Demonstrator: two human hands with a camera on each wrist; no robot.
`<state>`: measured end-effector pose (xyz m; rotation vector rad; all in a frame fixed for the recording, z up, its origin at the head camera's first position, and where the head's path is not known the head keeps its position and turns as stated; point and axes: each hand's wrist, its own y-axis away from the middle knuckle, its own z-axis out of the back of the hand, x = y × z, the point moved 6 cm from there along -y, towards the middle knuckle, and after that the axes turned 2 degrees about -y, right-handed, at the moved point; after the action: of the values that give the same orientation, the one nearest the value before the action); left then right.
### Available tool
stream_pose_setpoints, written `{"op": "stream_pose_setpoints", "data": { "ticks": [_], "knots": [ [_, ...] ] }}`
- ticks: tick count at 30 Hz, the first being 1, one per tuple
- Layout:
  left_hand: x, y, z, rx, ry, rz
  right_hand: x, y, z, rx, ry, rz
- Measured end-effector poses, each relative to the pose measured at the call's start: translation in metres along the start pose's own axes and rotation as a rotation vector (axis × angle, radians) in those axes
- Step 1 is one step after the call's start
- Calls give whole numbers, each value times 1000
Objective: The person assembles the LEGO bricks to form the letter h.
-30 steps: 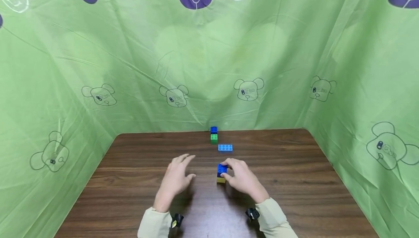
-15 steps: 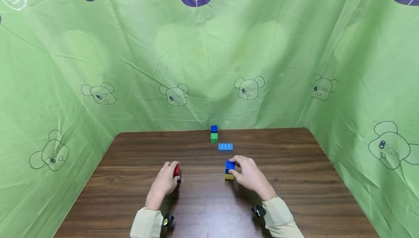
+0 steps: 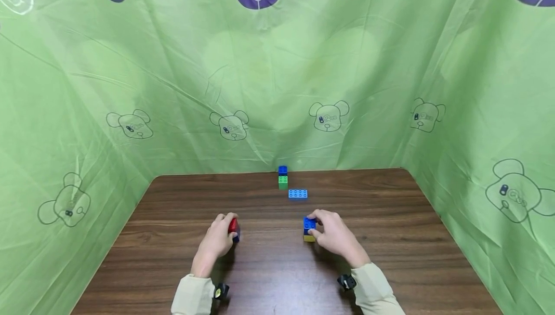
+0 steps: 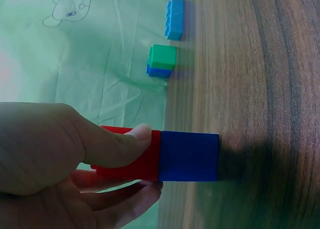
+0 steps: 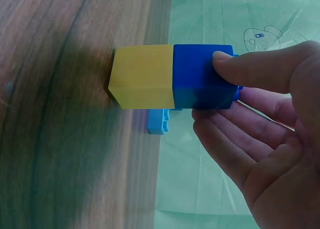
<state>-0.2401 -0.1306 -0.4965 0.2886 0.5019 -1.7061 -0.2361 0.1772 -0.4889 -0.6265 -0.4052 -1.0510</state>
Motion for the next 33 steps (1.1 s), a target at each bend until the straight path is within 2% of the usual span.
{"op": "stream_pose_setpoints", "data": {
  "ticks": [8, 12, 16, 21, 27, 33],
  "knots": [
    [1, 2, 0, 33, -7, 18, -6, 3, -2, 22, -19, -35],
    [0, 3, 0, 25, -3, 5, -7, 4, -3, 26, -27, -40],
    [-7, 2, -2, -8, 13, -53, -7, 3, -3, 30, -35, -46],
    [-23, 0, -6, -32, 66, -167, -9, 3, -4, 36, -43, -46],
    [-47, 1, -15, 4, 164, -286, -10, 4, -3, 30, -47, -32],
    [-71, -3, -30, 34, 188, -334, -9, 4, 0, 12, -46, -19]
  ]
}}
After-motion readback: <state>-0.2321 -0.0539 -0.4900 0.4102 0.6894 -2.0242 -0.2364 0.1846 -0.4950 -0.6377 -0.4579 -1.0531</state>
